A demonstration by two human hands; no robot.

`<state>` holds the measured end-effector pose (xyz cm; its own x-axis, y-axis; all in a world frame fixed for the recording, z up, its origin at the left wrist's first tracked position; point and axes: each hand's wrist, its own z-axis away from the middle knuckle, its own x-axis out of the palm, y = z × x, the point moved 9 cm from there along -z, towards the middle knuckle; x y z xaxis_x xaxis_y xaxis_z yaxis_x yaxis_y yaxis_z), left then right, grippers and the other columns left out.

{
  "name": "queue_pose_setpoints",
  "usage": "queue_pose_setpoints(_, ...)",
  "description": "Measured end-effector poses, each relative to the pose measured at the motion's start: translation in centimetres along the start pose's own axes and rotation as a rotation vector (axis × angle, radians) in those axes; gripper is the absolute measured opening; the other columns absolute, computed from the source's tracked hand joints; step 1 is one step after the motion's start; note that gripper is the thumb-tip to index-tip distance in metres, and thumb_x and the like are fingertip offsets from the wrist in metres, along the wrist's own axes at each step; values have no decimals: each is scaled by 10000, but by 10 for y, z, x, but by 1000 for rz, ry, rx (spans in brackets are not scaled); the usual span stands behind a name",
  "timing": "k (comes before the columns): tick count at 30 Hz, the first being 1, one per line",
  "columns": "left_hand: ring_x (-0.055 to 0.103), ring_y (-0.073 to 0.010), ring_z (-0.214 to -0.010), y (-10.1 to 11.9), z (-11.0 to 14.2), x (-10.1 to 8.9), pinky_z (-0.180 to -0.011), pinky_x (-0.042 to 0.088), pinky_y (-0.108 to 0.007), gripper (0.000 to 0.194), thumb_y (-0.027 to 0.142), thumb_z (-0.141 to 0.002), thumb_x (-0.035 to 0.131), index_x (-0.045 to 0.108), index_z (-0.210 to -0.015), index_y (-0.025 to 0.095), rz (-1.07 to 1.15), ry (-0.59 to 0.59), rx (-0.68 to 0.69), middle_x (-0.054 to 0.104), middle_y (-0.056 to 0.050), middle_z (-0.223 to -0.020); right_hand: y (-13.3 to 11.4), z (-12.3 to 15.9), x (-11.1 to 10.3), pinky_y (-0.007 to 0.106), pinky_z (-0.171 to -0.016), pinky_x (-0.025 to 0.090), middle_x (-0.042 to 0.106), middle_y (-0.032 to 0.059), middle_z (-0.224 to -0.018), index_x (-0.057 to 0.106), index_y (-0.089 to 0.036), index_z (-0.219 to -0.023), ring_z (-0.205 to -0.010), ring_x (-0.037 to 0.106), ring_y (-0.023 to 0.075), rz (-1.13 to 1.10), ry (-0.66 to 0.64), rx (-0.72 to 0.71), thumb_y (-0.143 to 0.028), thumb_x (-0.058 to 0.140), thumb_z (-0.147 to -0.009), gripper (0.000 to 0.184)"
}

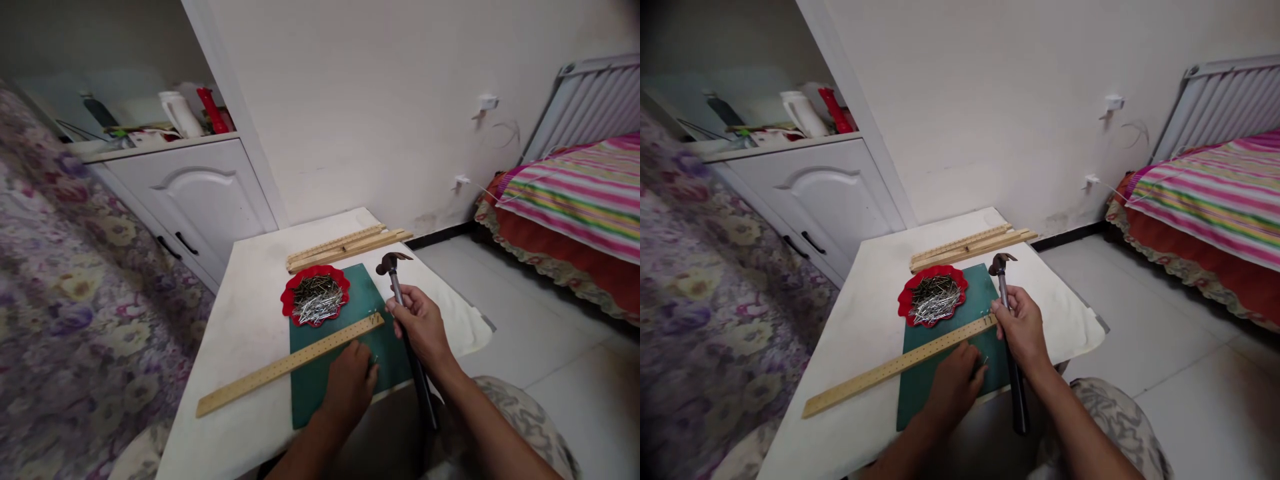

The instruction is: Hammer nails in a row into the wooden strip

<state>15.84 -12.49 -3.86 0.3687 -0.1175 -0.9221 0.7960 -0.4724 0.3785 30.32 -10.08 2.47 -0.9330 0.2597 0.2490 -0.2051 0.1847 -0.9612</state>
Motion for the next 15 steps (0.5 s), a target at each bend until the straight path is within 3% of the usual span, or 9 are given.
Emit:
queue_pose_setpoints(8,623,-247,-728,15,-13,9,-592,430,-308,236,27,-759,480,575,-944,140,-283,-197,7,628,-139,-914,3,0,1,184,-315,300,587,-62,-638,563,-188,-902,-314,421,47,4,-11,13,-318,660,-726,240)
queue_pose_setpoints(12,635,-236,-714,24,-19,15,-576,448,-295,306,7,-747,458,577,-1005,122,-298,-153,32,636,-169,-936,5,0,3,175,-309,299,564,-68,-620,558,-181,-903,-312,416,43,3,-11,18,-308,662,-718,248)
queue_pose_setpoints(15,627,-221,-675,17,-23,18,-564,450,-295,285,10,-714,468,579,-953,119,-275,-152,0,638,-165,-925,5,-1,6,174,-298,296,564,-66,-616,557,-180,-902,-308,410,44,0,-9,16,-315,660,-715,252)
